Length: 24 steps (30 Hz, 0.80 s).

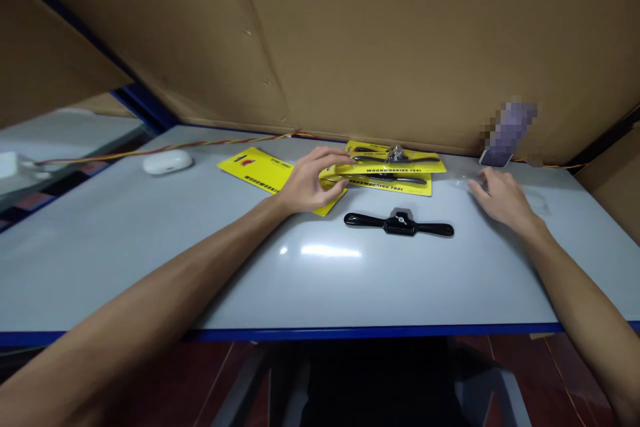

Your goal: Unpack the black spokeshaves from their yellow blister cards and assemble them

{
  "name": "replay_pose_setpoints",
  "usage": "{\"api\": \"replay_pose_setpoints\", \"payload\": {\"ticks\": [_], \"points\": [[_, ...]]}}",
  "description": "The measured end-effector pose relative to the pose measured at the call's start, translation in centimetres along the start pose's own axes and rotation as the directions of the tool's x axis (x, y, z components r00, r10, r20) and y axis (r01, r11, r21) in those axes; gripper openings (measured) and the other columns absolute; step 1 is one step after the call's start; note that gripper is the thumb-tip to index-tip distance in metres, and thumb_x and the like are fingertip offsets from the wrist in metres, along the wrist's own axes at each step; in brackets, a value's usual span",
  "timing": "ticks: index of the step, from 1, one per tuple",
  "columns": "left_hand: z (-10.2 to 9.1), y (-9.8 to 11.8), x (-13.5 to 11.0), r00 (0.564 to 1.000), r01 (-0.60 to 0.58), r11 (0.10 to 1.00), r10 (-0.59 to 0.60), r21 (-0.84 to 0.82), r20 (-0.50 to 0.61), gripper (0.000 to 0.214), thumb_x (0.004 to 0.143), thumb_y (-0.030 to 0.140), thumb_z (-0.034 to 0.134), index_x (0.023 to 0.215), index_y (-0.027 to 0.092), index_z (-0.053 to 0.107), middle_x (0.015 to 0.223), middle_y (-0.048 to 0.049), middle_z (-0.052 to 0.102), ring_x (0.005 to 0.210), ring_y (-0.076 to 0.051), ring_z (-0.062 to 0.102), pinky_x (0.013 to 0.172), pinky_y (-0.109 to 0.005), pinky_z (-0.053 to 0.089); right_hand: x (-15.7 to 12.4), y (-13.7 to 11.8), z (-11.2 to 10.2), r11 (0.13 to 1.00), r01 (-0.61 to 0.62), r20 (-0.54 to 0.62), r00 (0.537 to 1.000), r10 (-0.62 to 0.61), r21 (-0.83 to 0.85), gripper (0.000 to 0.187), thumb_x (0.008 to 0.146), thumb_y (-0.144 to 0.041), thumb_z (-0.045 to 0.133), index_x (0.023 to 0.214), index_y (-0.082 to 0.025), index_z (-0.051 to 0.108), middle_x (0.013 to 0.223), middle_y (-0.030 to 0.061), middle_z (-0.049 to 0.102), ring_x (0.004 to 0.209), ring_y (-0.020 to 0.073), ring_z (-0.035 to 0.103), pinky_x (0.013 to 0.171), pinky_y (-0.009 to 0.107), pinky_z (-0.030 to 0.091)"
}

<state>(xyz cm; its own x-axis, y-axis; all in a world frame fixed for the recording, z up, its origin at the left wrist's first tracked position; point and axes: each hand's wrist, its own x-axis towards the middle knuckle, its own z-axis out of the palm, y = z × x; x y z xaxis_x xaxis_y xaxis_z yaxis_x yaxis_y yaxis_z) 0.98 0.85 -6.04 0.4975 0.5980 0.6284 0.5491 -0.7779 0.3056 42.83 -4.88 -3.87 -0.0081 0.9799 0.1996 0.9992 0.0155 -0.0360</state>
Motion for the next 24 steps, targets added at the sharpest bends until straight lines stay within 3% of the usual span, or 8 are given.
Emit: {"api": "replay_pose_setpoints", "payload": {"ticks": [3, 7, 11, 14, 18, 21, 24], "points": [[0.2, 0.2, 0.1, 0.997, 0.048, 0.998, -0.05, 0.037, 0.067, 0.048, 0.094, 0.045, 0.055, 0.132, 0.017, 0.063, 0.14, -0.0142, 0.063, 0.13, -0.029, 0.06, 0.113, -0.048, 0.046, -0.2, -0.3, -0.3, 1.0, -0.015, -0.002, 1.0, 0.015, -0.022, 0.053, 0.102, -0.052, 0.035, 0.124, -0.012, 0.063, 0.122, 0.0215, 0.07, 0.114, 0.0378, 0.062, 0.097, 0.053, 0.047], [1.0, 0.3, 0.4, 0.966, 0.144, 0.988, -0.154, 0.062, 0.206, 0.071, 0.097, 0.053, 0.05, 0.156, 0.014, 0.041, 0.161, -0.0186, 0.042, 0.148, -0.034, 0.042, 0.121, -0.055, 0.037, -0.5, -1.4, -0.8, 0.995, -0.026, -0.068, 0.998, 0.02, -0.094, 0.049, 0.101, -0.051, 0.037, 0.114, -0.014, 0.068, 0.118, 0.0211, 0.07, 0.114, 0.0394, 0.061, 0.099, 0.059, 0.045], [1.3, 0.0, 0.5, 0.949, 0.144, 0.985, -0.164, 0.093, 0.269, 0.061, 0.099, 0.04, 0.046, 0.155, 0.017, 0.045, 0.154, -0.0141, 0.054, 0.14, -0.031, 0.052, 0.117, -0.051, 0.043, -0.8, -2.3, -1.4, 0.999, 0.018, -0.18, 0.983, -0.025, -0.043, 0.04, 0.098, -0.047, 0.043, 0.107, -0.017, 0.067, 0.116, 0.0196, 0.068, 0.111, 0.039, 0.061, 0.096, 0.058, 0.048], [1.1, -0.2, 0.3, 0.958, 0.117, 0.986, -0.144, 0.12, 0.248, 0.058, 0.095, 0.026, 0.044, 0.152, 0.021, 0.051, 0.148, -0.0098, 0.061, 0.133, -0.03, 0.06, 0.112, -0.05, 0.048, -1.0, -2.7, -1.2, 0.989, 0.13, -0.217, 0.97, -0.113, 0.066, 0.032, 0.097, -0.041, 0.046, 0.107, -0.017, 0.065, 0.129, 0.0203, 0.063, 0.117, 0.0379, 0.061, 0.098, 0.055, 0.05], [0.7, -0.2, 0.0, 0.978, 0.076, 0.989, -0.098, 0.124, 0.182, 0.059, 0.093, 0.022, 0.041, 0.151, 0.018, 0.053, 0.145, -0.0105, 0.063, 0.128, -0.028, 0.065, 0.107, -0.047, 0.053, -1.1, -3.4, -0.5, 0.947, 0.265, -0.25, 0.944, -0.216, 0.181, 0.025, 0.093, -0.034, 0.052, 0.111, -0.018, 0.062, 0.151, 0.0193, 0.052, 0.132, 0.0366, 0.056, 0.105, 0.052, 0.049], [0.4, 0.2, 0.0, 0.996, 0.006, 0.992, -0.017, 0.123, 0.086, 0.056, 0.095, 0.019, 0.039, 0.148, 0.019, 0.056, 0.145, -0.0087, 0.064, 0.13, -0.024, 0.064, 0.111, -0.044, 0.052, -1.2, -4.1, 0.0, 0.936, 0.286, -0.264, 0.937, -0.229, 0.205, 0.045, 0.09, -0.031, 0.057, 0.132, -0.016, 0.055, 0.155, 0.0201, 0.05, 0.138, 0.0361, 0.053, 0.111, 0.054, 0.047], [0.3, 1.3, 0.1, 0.994, -0.11, 0.988, 0.108, 0.11, 0.023, 0.05, 0.099, 0.019, 0.037, 0.143, 0.024, 0.061, 0.141, -0.006, 0.067, 0.135, -0.021, 0.061, 0.114, -0.045, 0.05, -1.2, -4.5, 0.5, 0.936, 0.321, -0.272, 0.923, -0.273, 0.148, 0.069, 0.087, -0.026, 0.06, 0.152, -0.014, 0.039, 0.159, 0.0195, 0.047, 0.147, 0.0383, 0.044, 0.123, 0.066, 0.028]]}}
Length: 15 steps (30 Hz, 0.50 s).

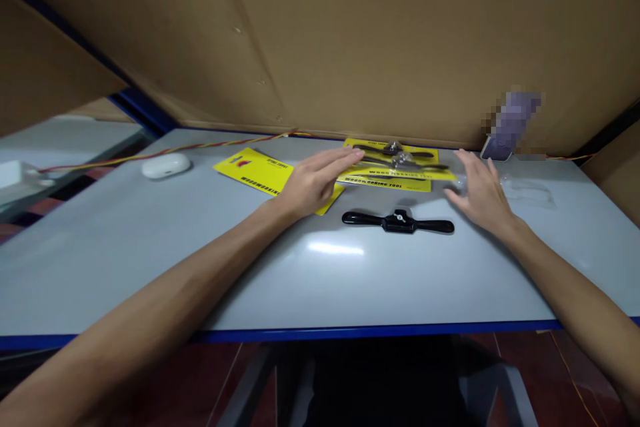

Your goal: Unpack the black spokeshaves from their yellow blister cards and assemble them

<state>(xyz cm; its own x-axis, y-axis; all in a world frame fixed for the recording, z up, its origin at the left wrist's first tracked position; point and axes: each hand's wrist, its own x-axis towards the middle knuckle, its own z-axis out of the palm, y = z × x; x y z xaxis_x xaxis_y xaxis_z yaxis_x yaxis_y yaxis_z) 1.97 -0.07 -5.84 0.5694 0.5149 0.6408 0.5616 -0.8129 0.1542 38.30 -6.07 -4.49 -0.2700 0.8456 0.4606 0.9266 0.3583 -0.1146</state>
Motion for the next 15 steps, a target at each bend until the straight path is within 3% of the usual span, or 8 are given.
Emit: {"api": "replay_pose_setpoints", "payload": {"ticks": [2, 3, 6, 11, 15], "points": [[0.0, 1.0, 0.2, 0.996, -0.093, 0.995, 0.093, -0.026, -0.013, 0.047, 0.102, 0.02, 0.036, 0.14, 0.028, 0.063, 0.139, -0.004, 0.069, 0.136, -0.02, 0.06, 0.115, -0.046, 0.05, -0.1, 0.1, 0.3, 0.997, 0.081, 0.03, 0.996, -0.08, -0.008, 0.074, 0.085, -0.015, 0.055, 0.156, -0.015, 0.036, 0.159, 0.016, 0.048, 0.149, 0.0363, 0.043, 0.126, 0.069, 0.017], [0.0, 1.5, 0.3, 0.992, -0.128, 0.991, 0.128, -0.039, -0.014, 0.046, 0.103, 0.02, 0.036, 0.139, 0.029, 0.064, 0.138, -0.0033, 0.069, 0.136, -0.02, 0.06, 0.115, -0.046, 0.05, -0.1, 0.2, 0.4, 0.991, 0.132, 0.052, 0.99, -0.132, 0.008, 0.074, 0.083, -0.009, 0.052, 0.156, -0.016, 0.039, 0.158, 0.0143, 0.05, 0.148, 0.034, 0.045, 0.127, 0.067, 0.017], [0.1, 2.5, 0.5, 0.993, -0.117, 0.992, 0.117, -0.053, 0.003, 0.042, 0.106, 0.026, 0.037, 0.135, 0.03, 0.066, 0.136, -0.0048, 0.07, 0.132, -0.02, 0.063, 0.113, -0.045, 0.051, -0.2, 0.5, 0.3, 0.966, 0.25, 0.093, 0.962, -0.256, 0.071, 0.069, 0.081, -0.001, 0.044, 0.147, -0.017, 0.052, 0.148, 0.0105, 0.061, 0.141, 0.0268, 0.054, 0.125, 0.058, 0.033], [-0.2, 1.6, 0.4, 1.0, 0.002, 1.0, -0.002, -0.004, -0.002, 0.038, 0.101, 0.051, 0.051, 0.119, 0.026, 0.072, 0.113, -0.009, 0.075, 0.104, -0.024, 0.07, 0.093, -0.042, 0.058, -0.8, -0.4, -0.3, 0.966, 0.251, 0.105, 0.961, -0.256, 0.056, 0.053, 0.088, -0.002, 0.041, 0.132, -0.019, 0.066, 0.128, 0.0097, 0.074, 0.116, 0.0254, 0.07, 0.101, 0.048, 0.057], [-0.8, 0.3, 0.3, 0.998, 0.052, 0.998, -0.051, 0.03, -0.029, 0.043, 0.095, 0.063, 0.057, 0.088, 0.024, 0.073, 0.088, -0.0075, 0.074, 0.082, -0.023, 0.067, 0.079, -0.038, 0.055, -1.0, -1.5, -0.3, 0.962, 0.27, 0.199, 0.941, -0.272, 0.036, 0.042, 0.095, -0.009, 0.043, 0.128, -0.015, 0.068, 0.112, 0.0137, 0.078, 0.096, 0.0275, 0.075, 0.081, 0.044, 0.062]]}}
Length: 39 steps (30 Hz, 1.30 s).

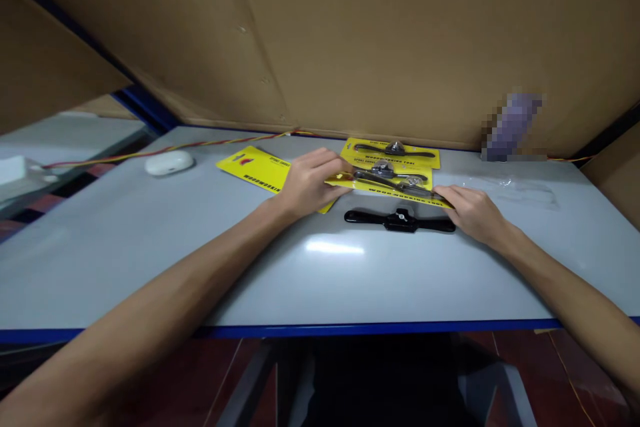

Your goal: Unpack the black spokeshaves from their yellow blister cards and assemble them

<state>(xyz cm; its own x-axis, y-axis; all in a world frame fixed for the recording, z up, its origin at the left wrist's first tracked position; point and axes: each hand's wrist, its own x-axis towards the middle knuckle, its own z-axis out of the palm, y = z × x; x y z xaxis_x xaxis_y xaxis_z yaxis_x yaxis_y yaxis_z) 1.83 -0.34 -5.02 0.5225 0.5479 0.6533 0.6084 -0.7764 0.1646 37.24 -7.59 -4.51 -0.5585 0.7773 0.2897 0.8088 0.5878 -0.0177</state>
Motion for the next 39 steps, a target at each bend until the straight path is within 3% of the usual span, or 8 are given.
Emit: {"api": "replay_pose_setpoints", "payload": {"ticks": [7, 12, 15, 20, 26, 29, 34, 39], "points": [[0.3, -0.7, 0.2, 0.996, 0.057, 0.998, -0.056, -0.011, 0.063, 0.049, 0.096, 0.065, 0.054, 0.079, 0.022, 0.072, 0.082, -0.0074, 0.074, 0.077, -0.022, 0.067, 0.073, -0.034, 0.051, 0.5, -0.4, -0.7, 0.994, -0.059, 0.015, 0.998, 0.058, 0.089, 0.032, 0.103, -0.032, 0.051, 0.125, -0.017, 0.068, 0.115, 0.0132, 0.077, 0.097, 0.0291, 0.075, 0.085, 0.047, 0.06], [0.8, -1.5, -0.1, 0.985, 0.153, 0.988, -0.152, -0.012, 0.082, 0.043, 0.092, 0.059, 0.059, 0.082, 0.021, 0.076, 0.086, -0.0066, 0.077, 0.08, -0.022, 0.071, 0.075, -0.032, 0.052, 0.1, -1.0, -1.7, 0.984, 0.039, 0.041, 0.998, -0.046, 0.173, 0.047, 0.099, -0.015, 0.043, 0.145, -0.018, 0.055, 0.137, 0.0142, 0.067, 0.119, 0.0282, 0.068, 0.1, 0.048, 0.057], [0.8, -1.7, -0.2, 0.968, 0.225, 0.974, -0.222, -0.017, 0.121, 0.042, 0.09, 0.059, 0.061, 0.083, 0.021, 0.078, 0.089, -0.0057, 0.079, 0.081, -0.021, 0.073, 0.077, -0.031, 0.052, 0.0, -0.9, -1.6, 0.98, 0.046, 0.019, 0.999, -0.051, 0.194, 0.044, 0.104, -0.018, 0.038, 0.144, -0.019, 0.056, 0.131, 0.0137, 0.07, 0.115, 0.0271, 0.069, 0.098, 0.048, 0.057], [0.3, -2.0, -0.2, 0.957, 0.24, 0.97, -0.233, -0.023, 0.176, 0.043, 0.091, 0.058, 0.06, 0.09, 0.02, 0.079, 0.094, -0.0065, 0.081, 0.086, -0.021, 0.074, 0.079, -0.029, 0.052, 0.1, -0.1, -0.7, 0.982, 0.037, -0.042, 0.999, -0.03, 0.186, 0.038, 0.107, -0.032, 0.044, 0.134, -0.018, 0.065, 0.117, 0.0133, 0.075, 0.102, 0.0284, 0.072, 0.089, 0.048, 0.059], [-0.6, -3.3, 0.0, 0.952, 0.183, 0.972, -0.212, 0.145, 0.221, 0.044, 0.094, 0.059, 0.055, 0.089, 0.021, 0.078, 0.092, -0.0074, 0.08, 0.083, -0.021, 0.073, 0.073, -0.029, 0.05, 0.4, 0.6, -0.4, 0.976, 0.036, -0.071, 0.997, -0.021, 0.214, 0.042, 0.105, -0.043, 0.048, 0.133, -0.018, 0.068, 0.113, 0.0131, 0.076, 0.098, 0.0281, 0.072, 0.088, 0.046, 0.058], [-1.2, -3.6, 0.2, 0.951, 0.178, 0.959, -0.225, 0.219, 0.211, 0.045, 0.095, 0.059, 0.053, 0.09, 0.022, 0.077, 0.089, -0.0078, 0.078, 0.08, -0.022, 0.071, 0.07, -0.03, 0.048, 0.6, 0.1, -0.5, 0.973, 0.035, -0.044, 0.999, -0.026, 0.226, 0.045, 0.107, -0.043, 0.042, 0.137, -0.017, 0.065, 0.112, 0.0135, 0.074, 0.094, 0.0268, 0.07, 0.083, 0.044, 0.058], [-2.0, -4.1, 0.4, 0.949, 0.22, 0.932, -0.273, 0.29, 0.159, 0.043, 0.095, 0.057, 0.048, 0.091, 0.025, 0.076, 0.088, -0.0063, 0.077, 0.084, -0.023, 0.071, 0.073, -0.031, 0.047, 1.0, -0.9, -0.8, 0.979, 0.021, -0.024, 1.0, -0.017, 0.204, 0.048, 0.109, -0.04, 0.033, 0.14, -0.018, 0.061, 0.114, 0.0132, 0.07, 0.091, 0.0245, 0.068, 0.082, 0.041, 0.057], [-3.0, -4.8, 0.3, 0.909, 0.306, 0.865, -0.39, 0.399, 0.149, 0.042, 0.095, 0.053, 0.047, 0.097, 0.024, 0.077, 0.09, -0.0048, 0.077, 0.082, -0.021, 0.069, 0.073, -0.03, 0.046, 1.0, -0.8, -1.0, 0.98, 0.005, -0.012, 1.0, -0.002, 0.197, 0.049, 0.109, -0.04, 0.031, 0.142, -0.016, 0.059, 0.118, 0.0147, 0.069, 0.094, 0.0252, 0.068, 0.083, 0.042, 0.057]]}}
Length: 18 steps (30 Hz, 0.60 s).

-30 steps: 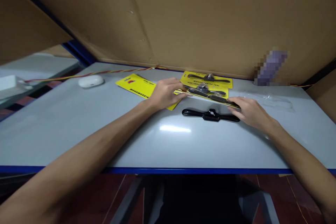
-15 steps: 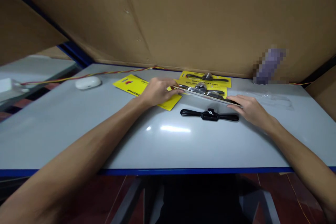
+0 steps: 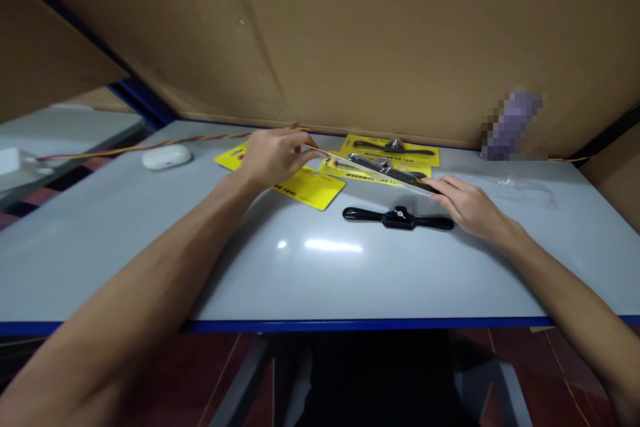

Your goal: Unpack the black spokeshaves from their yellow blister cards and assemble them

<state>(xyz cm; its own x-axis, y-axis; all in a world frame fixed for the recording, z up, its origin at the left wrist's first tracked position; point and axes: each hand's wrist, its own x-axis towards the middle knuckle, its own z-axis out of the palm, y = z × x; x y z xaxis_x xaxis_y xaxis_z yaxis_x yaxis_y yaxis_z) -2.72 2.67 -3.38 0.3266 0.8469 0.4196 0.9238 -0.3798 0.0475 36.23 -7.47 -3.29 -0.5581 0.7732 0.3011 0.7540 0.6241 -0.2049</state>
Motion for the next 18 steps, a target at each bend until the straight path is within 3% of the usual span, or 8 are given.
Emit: {"api": "replay_pose_setpoints", "payload": {"ticks": [4, 7, 10, 12, 15, 18], "points": [[-0.7, -1.8, 0.0, 0.998, 0.061, 0.998, -0.06, 0.022, -0.012, 0.045, 0.094, 0.048, 0.045, 0.106, 0.018, 0.077, 0.101, -0.0063, 0.078, 0.088, -0.021, 0.068, 0.078, -0.029, 0.048, -0.1, 0.1, 0.1, 1.0, 0.0, 0.01, 1.0, 0.0, -0.005, 0.05, 0.109, -0.04, 0.03, 0.142, -0.017, 0.059, 0.118, 0.0141, 0.069, 0.095, 0.0251, 0.068, 0.084, 0.041, 0.056], [-1.1, -4.3, -0.3, 0.993, 0.108, 0.994, -0.107, 0.017, -0.045, 0.048, 0.093, 0.045, 0.046, 0.114, 0.015, 0.077, 0.112, -0.0083, 0.077, 0.092, -0.021, 0.067, 0.081, -0.029, 0.049, -0.3, 0.4, -0.1, 1.0, -0.005, 0.015, 1.0, 0.005, 0.006, 0.05, 0.109, -0.04, 0.029, 0.142, -0.017, 0.059, 0.12, 0.0146, 0.068, 0.099, 0.0264, 0.068, 0.085, 0.042, 0.056], [-1.1, -7.4, -1.0, 0.965, 0.23, 0.973, -0.228, -0.003, -0.13, 0.048, 0.091, 0.044, 0.048, 0.115, 0.013, 0.076, 0.113, -0.0098, 0.076, 0.092, -0.02, 0.067, 0.086, -0.029, 0.05, -0.7, 1.0, -0.5, 1.0, -0.024, -0.002, 1.0, 0.024, 0.011, 0.049, 0.108, -0.04, 0.029, 0.14, -0.018, 0.06, 0.12, 0.0149, 0.068, 0.102, 0.0278, 0.067, 0.088, 0.044, 0.055], [-1.0, -9.0, -1.5, 0.941, 0.303, 0.953, -0.3, -0.007, -0.158, 0.046, 0.085, 0.032, 0.051, 0.119, 0.013, 0.075, 0.118, -0.0099, 0.075, 0.102, -0.021, 0.067, 0.094, -0.03, 0.05, -1.0, 1.4, -0.9, 0.999, -0.039, -0.007, 0.999, 0.039, 0.009, 0.048, 0.108, -0.04, 0.032, 0.139, -0.018, 0.06, 0.121, 0.015, 0.067, 0.103, 0.0284, 0.067, 0.089, 0.046, 0.055], [-0.5, -9.8, -1.9, 0.919, 0.376, 0.926, -0.375, -0.015, -0.117, 0.053, 0.072, 0.014, 0.052, 0.119, 0.011, 0.075, 0.122, -0.0101, 0.074, 0.111, -0.023, 0.066, 0.102, -0.034, 0.049, -1.2, 1.6, -1.0, 0.999, -0.04, 0.005, 0.999, 0.04, 0.024, 0.048, 0.108, -0.041, 0.033, 0.14, -0.019, 0.06, 0.121, 0.0146, 0.067, 0.104, 0.0284, 0.067, 0.09, 0.047, 0.054], [0.0, -9.0, -1.7, 0.876, 0.435, 0.895, -0.446, -0.1, -0.182, 0.06, 0.062, 0.005, 0.048, 0.115, 0.01, 0.076, 0.117, -0.0094, 0.075, 0.112, -0.024, 0.067, 0.104, -0.036, 0.049, -1.2, 1.5, -0.9, 0.999, -0.019, -0.008, 1.0, 0.02, 0.036, 0.048, 0.108, -0.04, 0.031, 0.139, -0.018, 0.06, 0.119, 0.0145, 0.068, 0.105, 0.0287, 0.067, 0.09, 0.047, 0.054]]}}
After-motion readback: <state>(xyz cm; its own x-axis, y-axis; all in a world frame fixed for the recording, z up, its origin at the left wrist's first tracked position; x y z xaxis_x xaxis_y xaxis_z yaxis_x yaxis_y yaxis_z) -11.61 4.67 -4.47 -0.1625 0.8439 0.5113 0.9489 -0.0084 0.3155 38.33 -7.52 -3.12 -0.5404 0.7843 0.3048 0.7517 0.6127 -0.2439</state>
